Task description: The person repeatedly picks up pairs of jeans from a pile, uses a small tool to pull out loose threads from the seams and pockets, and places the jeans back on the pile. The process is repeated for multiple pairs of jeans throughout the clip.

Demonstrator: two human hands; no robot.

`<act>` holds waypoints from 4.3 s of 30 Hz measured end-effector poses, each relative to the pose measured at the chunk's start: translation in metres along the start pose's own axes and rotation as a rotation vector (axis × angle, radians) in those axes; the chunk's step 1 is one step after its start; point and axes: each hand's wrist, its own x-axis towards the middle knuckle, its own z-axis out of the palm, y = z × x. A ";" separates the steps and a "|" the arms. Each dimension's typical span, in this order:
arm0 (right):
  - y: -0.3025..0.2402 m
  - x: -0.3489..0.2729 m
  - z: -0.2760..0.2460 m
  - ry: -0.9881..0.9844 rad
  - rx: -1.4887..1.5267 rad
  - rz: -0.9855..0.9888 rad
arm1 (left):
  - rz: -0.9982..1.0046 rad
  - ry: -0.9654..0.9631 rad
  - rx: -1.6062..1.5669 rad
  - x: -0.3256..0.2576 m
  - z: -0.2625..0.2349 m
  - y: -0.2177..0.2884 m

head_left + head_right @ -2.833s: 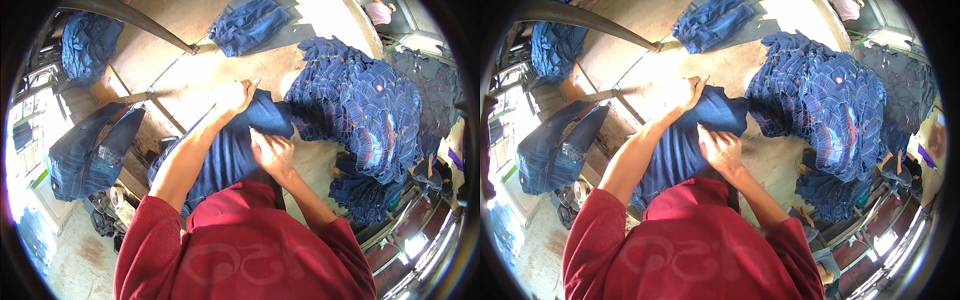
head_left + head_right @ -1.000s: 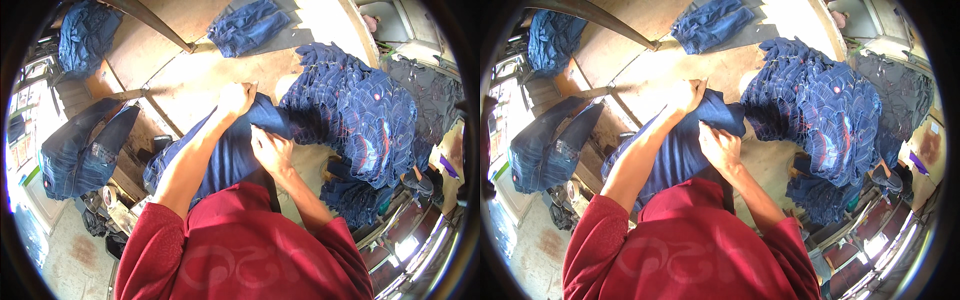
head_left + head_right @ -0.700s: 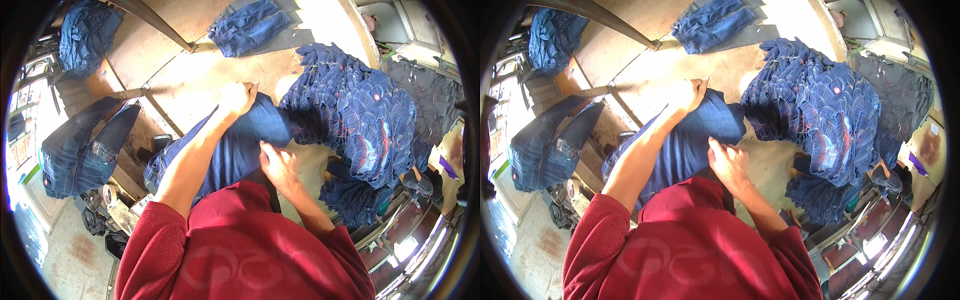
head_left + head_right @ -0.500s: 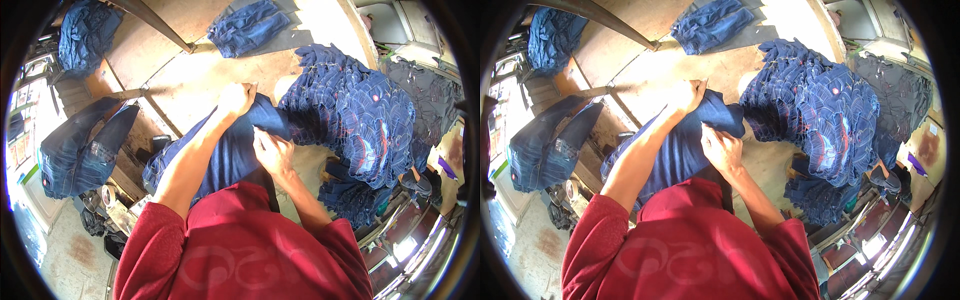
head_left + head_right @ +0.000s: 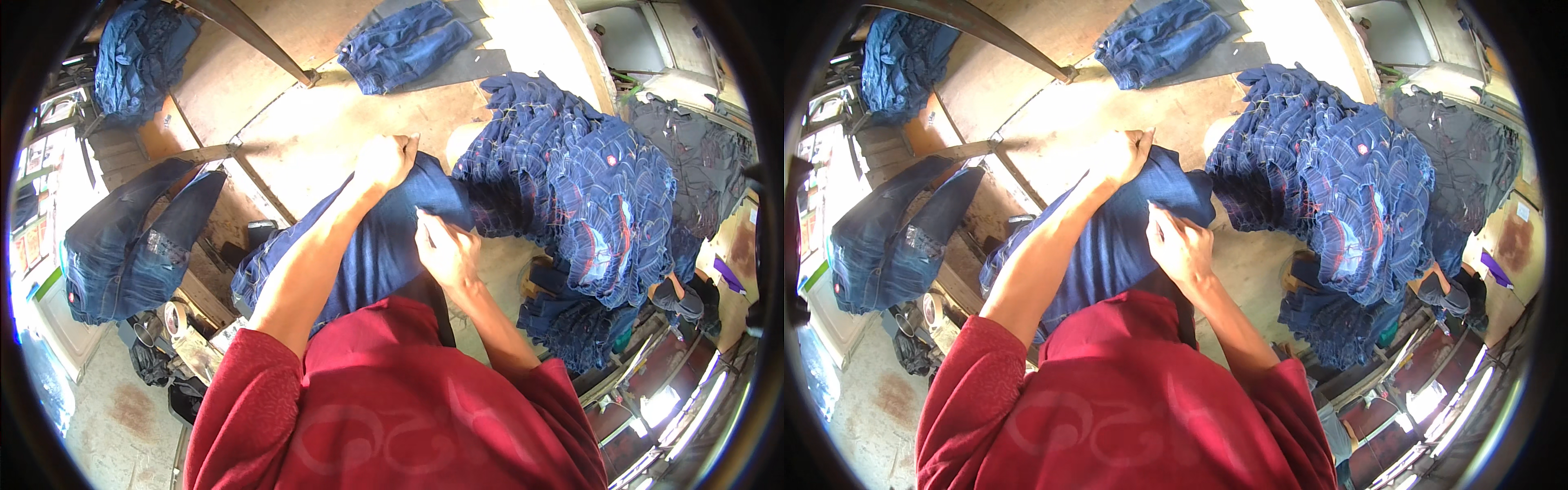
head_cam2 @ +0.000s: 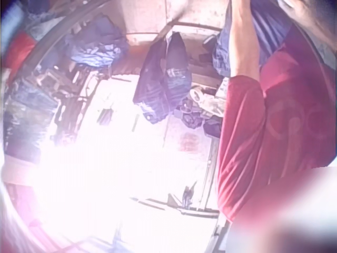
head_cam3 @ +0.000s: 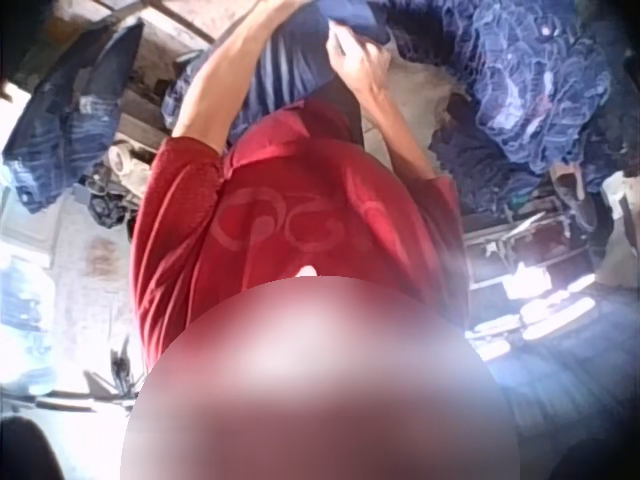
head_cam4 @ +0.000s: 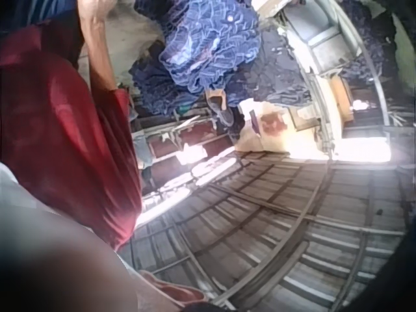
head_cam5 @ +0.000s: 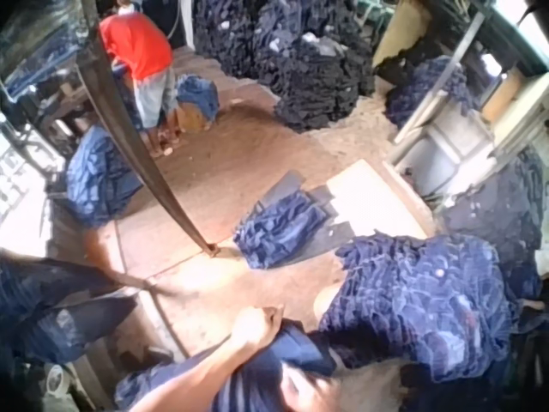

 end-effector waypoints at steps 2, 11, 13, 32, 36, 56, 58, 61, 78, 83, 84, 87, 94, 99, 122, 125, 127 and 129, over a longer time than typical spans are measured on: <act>0.002 0.006 0.007 0.008 -0.065 -0.043 | 0.010 0.014 0.024 -0.001 0.000 0.000; -0.001 -0.002 -0.009 -0.097 -0.086 0.000 | 0.028 0.008 0.004 0.001 0.001 -0.001; 0.001 0.001 -0.007 -0.057 -0.043 0.004 | 0.027 0.011 -0.004 0.001 0.001 -0.001; 0.001 0.007 -0.004 -0.147 -0.160 0.005 | -0.013 -0.014 0.037 -0.003 -0.003 0.002; 0.001 0.004 -0.009 -0.084 -0.103 0.001 | -0.013 -0.028 0.040 0.000 -0.004 0.003; 0.018 -0.027 -0.021 0.098 0.207 0.252 | 0.353 0.238 0.055 -0.131 -0.075 0.019; 0.022 -0.034 -0.009 0.061 0.052 0.147 | 0.415 0.207 0.172 -0.170 -0.071 0.016; 0.028 -0.038 -0.001 0.078 -0.041 0.105 | 0.427 0.236 0.227 -0.195 -0.056 0.005; 0.066 -0.033 -0.058 -0.166 0.465 0.343 | -0.608 -0.172 -1.064 -0.203 -0.009 0.113; 0.064 -0.024 -0.066 -0.281 0.384 0.443 | -0.781 -0.142 -1.323 -0.212 0.007 0.110; 0.064 -0.021 -0.067 -0.359 0.252 0.526 | -0.756 -0.125 -1.360 -0.216 0.009 0.108; 0.063 -0.016 -0.063 -0.472 0.282 0.415 | -0.794 -0.074 -1.343 -0.225 0.014 0.106; 0.063 -0.024 -0.045 -0.410 0.242 0.364 | -0.816 -0.002 -1.429 -0.234 0.014 0.105; 0.062 -0.025 -0.047 -0.348 0.427 0.321 | -0.771 -0.114 -1.208 -0.220 0.010 0.099; 0.065 -0.017 -0.049 -0.441 0.438 0.281 | -0.701 -0.224 -0.993 -0.204 -0.007 0.097; 0.066 -0.017 -0.047 -0.433 0.432 0.267 | -0.721 -0.209 -1.012 -0.201 -0.006 0.097; 0.067 -0.017 -0.046 -0.453 0.424 0.282 | -0.770 -0.191 -1.100 -0.201 -0.008 0.098; 0.067 -0.018 -0.045 -0.423 0.443 0.251 | -0.908 -0.169 -1.148 -0.202 -0.009 0.098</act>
